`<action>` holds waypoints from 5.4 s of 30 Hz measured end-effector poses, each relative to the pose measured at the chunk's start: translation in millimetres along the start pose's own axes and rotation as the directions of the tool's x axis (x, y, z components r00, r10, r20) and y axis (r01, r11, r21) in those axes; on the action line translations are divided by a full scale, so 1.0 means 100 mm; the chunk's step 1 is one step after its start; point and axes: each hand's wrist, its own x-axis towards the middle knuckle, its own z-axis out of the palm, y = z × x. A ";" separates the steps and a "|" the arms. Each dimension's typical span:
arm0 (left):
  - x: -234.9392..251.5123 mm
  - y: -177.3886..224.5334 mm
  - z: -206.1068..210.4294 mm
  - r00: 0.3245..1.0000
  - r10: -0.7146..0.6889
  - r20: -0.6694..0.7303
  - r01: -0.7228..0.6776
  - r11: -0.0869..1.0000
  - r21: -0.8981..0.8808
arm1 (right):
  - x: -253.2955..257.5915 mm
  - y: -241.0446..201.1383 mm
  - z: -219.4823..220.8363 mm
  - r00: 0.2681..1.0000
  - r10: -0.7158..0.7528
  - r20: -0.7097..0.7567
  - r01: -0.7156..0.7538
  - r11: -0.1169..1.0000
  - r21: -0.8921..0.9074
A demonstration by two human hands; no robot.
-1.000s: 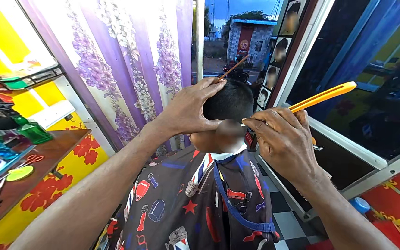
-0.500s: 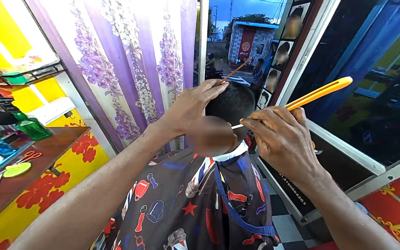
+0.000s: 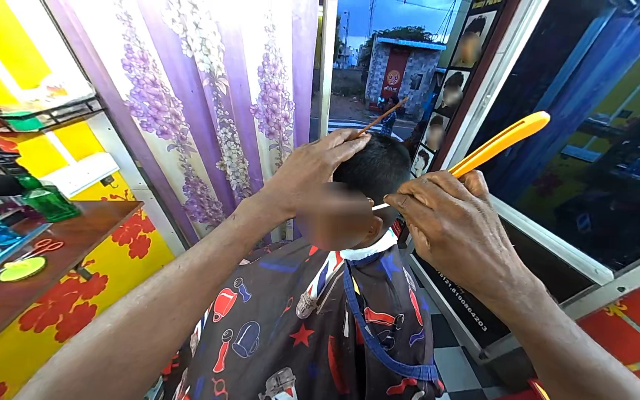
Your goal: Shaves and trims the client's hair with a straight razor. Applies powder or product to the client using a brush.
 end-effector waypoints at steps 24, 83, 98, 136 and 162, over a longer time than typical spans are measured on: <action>0.15 0.23 -0.07 0.967 -0.203 0.156 0.162 0.957 0.241 | -0.69 -0.33 0.67 0.658 0.706 -0.262 -0.413 0.629 0.659; 0.41 0.65 -0.07 0.985 -0.117 0.125 0.077 0.955 0.288 | -0.79 -0.15 0.68 0.683 0.595 -0.424 -0.390 0.788 0.477; 0.39 0.68 -0.08 0.988 -0.101 0.120 0.064 0.958 0.280 | -0.80 -0.18 0.66 0.691 0.580 -0.431 -0.405 0.805 0.433; -0.92 1.26 0.25 0.717 -0.112 -0.688 -0.064 0.972 -0.226 | -1.00 -1.63 0.25 0.519 0.839 -0.162 -0.457 0.433 0.777; -0.09 0.29 -0.09 0.965 0.226 0.135 -0.243 0.963 0.121 | 0.56 -2.17 0.86 0.165 0.823 0.543 0.241 -0.568 0.787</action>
